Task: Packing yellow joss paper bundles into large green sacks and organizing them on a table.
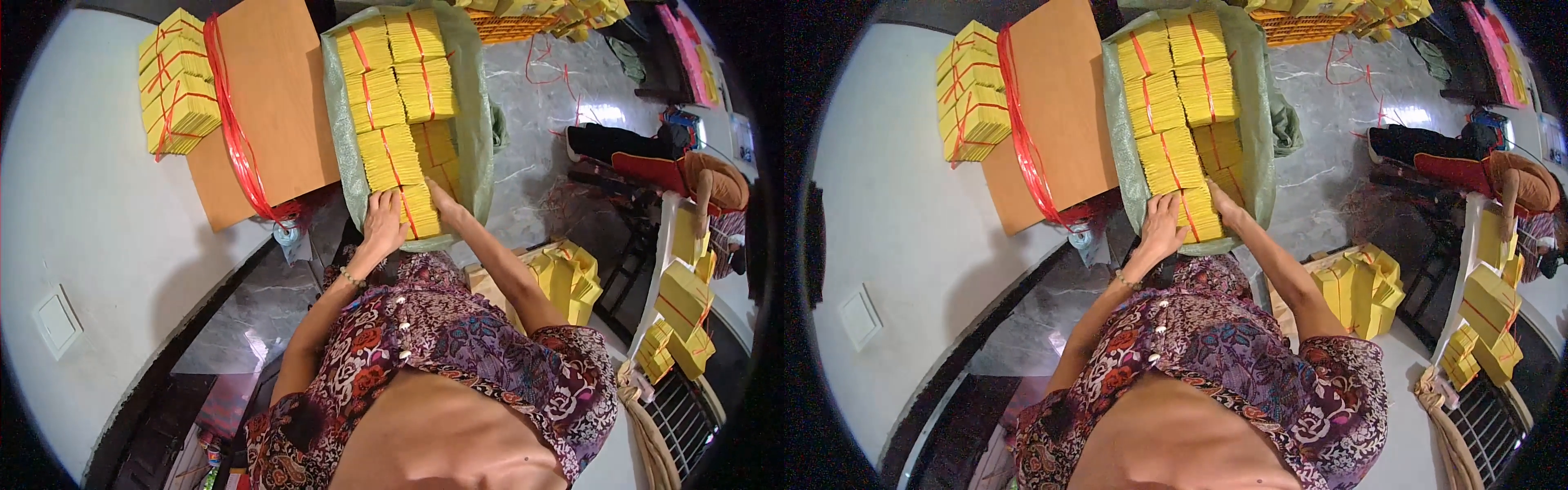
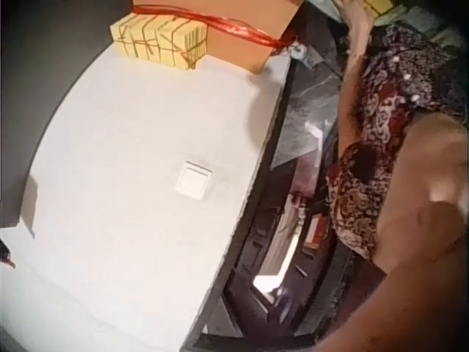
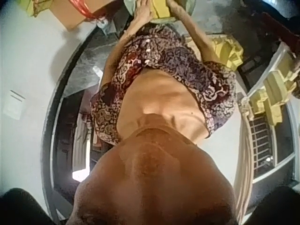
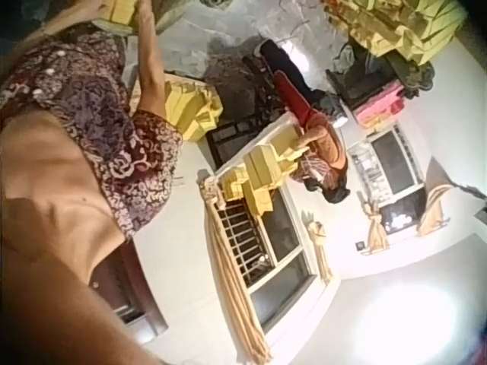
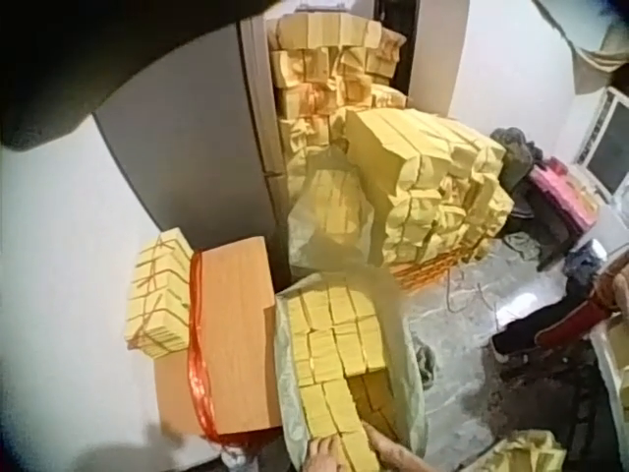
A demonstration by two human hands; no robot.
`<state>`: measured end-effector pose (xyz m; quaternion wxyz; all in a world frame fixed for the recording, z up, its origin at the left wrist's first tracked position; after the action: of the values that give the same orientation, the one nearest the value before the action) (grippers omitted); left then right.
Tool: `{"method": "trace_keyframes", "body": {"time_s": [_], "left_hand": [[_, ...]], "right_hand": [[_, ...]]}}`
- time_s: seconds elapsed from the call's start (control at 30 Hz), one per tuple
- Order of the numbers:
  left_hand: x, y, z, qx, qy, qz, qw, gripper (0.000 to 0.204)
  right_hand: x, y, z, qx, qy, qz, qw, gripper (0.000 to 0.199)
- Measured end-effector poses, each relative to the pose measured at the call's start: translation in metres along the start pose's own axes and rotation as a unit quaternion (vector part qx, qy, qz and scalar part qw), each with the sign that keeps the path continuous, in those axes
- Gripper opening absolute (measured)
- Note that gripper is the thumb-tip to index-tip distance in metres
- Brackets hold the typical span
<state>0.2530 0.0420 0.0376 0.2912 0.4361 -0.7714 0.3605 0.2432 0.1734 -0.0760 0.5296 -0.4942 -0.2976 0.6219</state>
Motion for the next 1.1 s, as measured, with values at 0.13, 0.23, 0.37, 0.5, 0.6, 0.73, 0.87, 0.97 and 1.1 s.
{"method": "trace_keyframes", "body": {"time_s": [0.13, 0.23, 0.37, 0.5, 0.6, 0.73, 0.87, 0.97, 1.1], "left_hand": [[0.0, -0.008, 0.005, 0.025, -0.003, 0.034, 0.999, 0.072], [0.003, -0.006, -0.012, 0.012, -0.12, 0.055, 0.991, 0.063], [0.062, -0.01, -0.01, -0.011, -0.342, -0.033, 0.939, 0.047], [0.134, -0.013, 0.063, 0.063, -0.443, -0.243, 0.861, 0.027], [0.179, -0.043, 0.175, 0.155, -0.45, -0.423, 0.771, 0.03], [0.208, -0.069, 0.275, 0.221, -0.692, -0.437, 0.53, 0.075], [0.233, -0.064, 0.3, 0.243, -0.758, -0.431, 0.425, 0.119], [0.252, -0.039, 0.302, 0.252, -0.78, -0.409, 0.401, 0.132], [0.256, -0.042, 0.322, 0.28, -0.779, -0.417, 0.376, 0.135]], "right_hand": [[-0.014, -0.004, -0.005, -0.019, 0.009, 0.056, 0.998, 0.051], [0.01, -0.001, -0.002, 0.042, 0.001, 0.081, 0.996, 0.05], [0.063, -0.013, 0.015, 0.062, -0.199, -0.21, 0.955, 0.033], [0.039, -0.053, 0.095, 0.481, -0.203, -0.253, 0.814, 0.023], [-0.062, -0.084, 0.161, 0.525, -0.182, -0.154, 0.817, 0.017], [-0.198, -0.072, 0.206, 0.545, -0.294, 0.012, 0.785, 0.015], [-0.322, -0.035, 0.224, 0.493, -0.39, 0.106, 0.77, 0.029], [-0.388, 0.005, 0.252, 0.526, -0.432, 0.047, 0.731, 0.043], [-0.466, 0.029, 0.262, 0.382, -0.387, 0.118, 0.831, 0.052]]}}
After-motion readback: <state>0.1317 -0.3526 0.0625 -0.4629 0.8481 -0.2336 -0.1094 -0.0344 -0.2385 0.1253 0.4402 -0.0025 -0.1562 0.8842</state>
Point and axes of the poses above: each hand's wrist, its own y-axis towards the middle knuckle, its own x-axis out of the back of the hand, z = x × y, the point moved 7 cm from there along y, towards the middle knuckle, and after that the axes turned 2 degrees about y, right-handed, at the moved point
